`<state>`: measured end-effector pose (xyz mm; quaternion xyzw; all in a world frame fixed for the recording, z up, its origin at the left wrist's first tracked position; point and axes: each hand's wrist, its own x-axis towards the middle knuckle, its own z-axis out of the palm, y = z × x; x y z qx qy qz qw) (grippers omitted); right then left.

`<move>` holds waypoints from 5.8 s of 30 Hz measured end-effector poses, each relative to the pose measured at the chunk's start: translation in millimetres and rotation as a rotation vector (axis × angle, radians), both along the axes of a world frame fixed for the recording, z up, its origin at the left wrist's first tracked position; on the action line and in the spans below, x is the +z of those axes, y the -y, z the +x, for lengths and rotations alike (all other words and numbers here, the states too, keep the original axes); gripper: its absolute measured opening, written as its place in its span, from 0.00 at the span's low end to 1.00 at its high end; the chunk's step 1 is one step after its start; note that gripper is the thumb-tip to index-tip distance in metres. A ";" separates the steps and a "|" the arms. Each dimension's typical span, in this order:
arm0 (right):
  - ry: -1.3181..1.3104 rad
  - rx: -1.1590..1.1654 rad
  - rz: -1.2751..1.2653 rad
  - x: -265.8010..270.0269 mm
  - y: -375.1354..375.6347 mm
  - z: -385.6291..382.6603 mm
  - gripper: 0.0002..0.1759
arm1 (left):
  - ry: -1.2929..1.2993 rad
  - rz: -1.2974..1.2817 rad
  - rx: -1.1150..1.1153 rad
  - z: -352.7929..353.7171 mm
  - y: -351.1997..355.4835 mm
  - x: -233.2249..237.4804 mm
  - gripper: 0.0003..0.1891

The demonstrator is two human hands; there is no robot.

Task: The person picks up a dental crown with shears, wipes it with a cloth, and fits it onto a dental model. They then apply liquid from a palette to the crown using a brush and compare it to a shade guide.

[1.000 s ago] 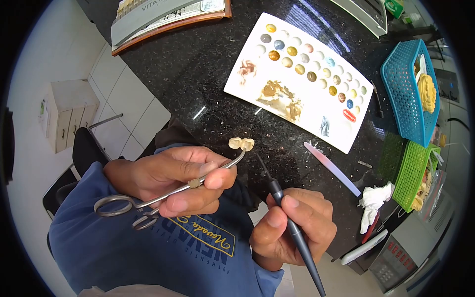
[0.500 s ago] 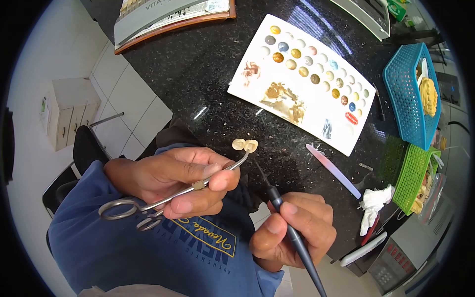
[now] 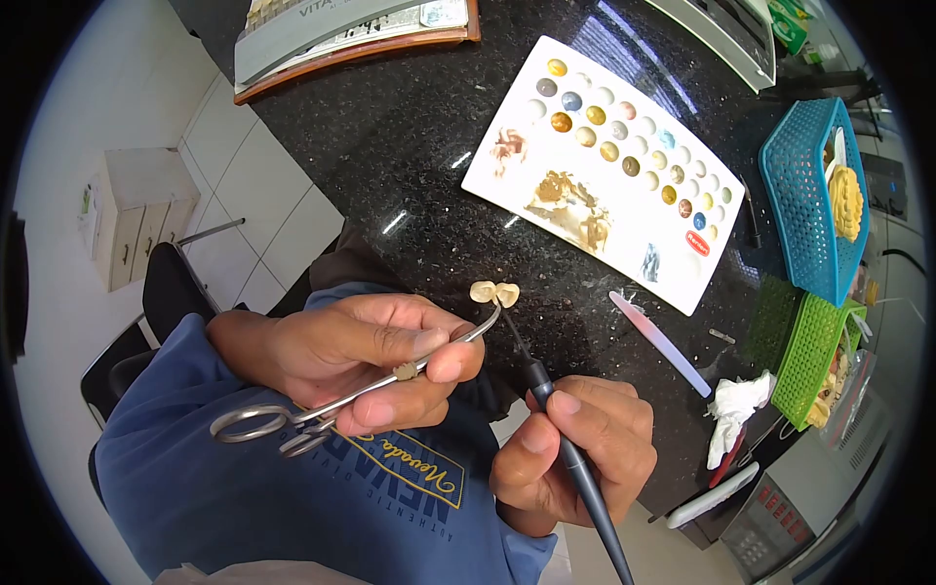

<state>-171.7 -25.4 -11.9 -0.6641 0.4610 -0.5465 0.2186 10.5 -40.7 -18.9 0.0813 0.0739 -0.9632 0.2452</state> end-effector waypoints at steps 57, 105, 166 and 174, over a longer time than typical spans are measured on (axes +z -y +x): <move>0.186 -0.285 -0.096 11.7 -4.4 -8.5 0.17 | 0.297 -0.253 -0.086 -3.8 -0.5 12.4 0.10; -0.890 0.517 -0.122 99.6 167.3 119.6 0.15 | 1.075 -0.901 0.982 114.5 26.9 11.9 0.09; 0.747 -0.538 0.699 -57.1 -144.2 -33.0 0.08 | 0.502 -0.697 -0.505 -74.2 -66.7 -83.4 0.12; 0.699 -0.519 0.731 -54.9 -139.6 -42.6 0.08 | 0.499 -0.651 -0.505 -79.3 -64.4 -81.7 0.12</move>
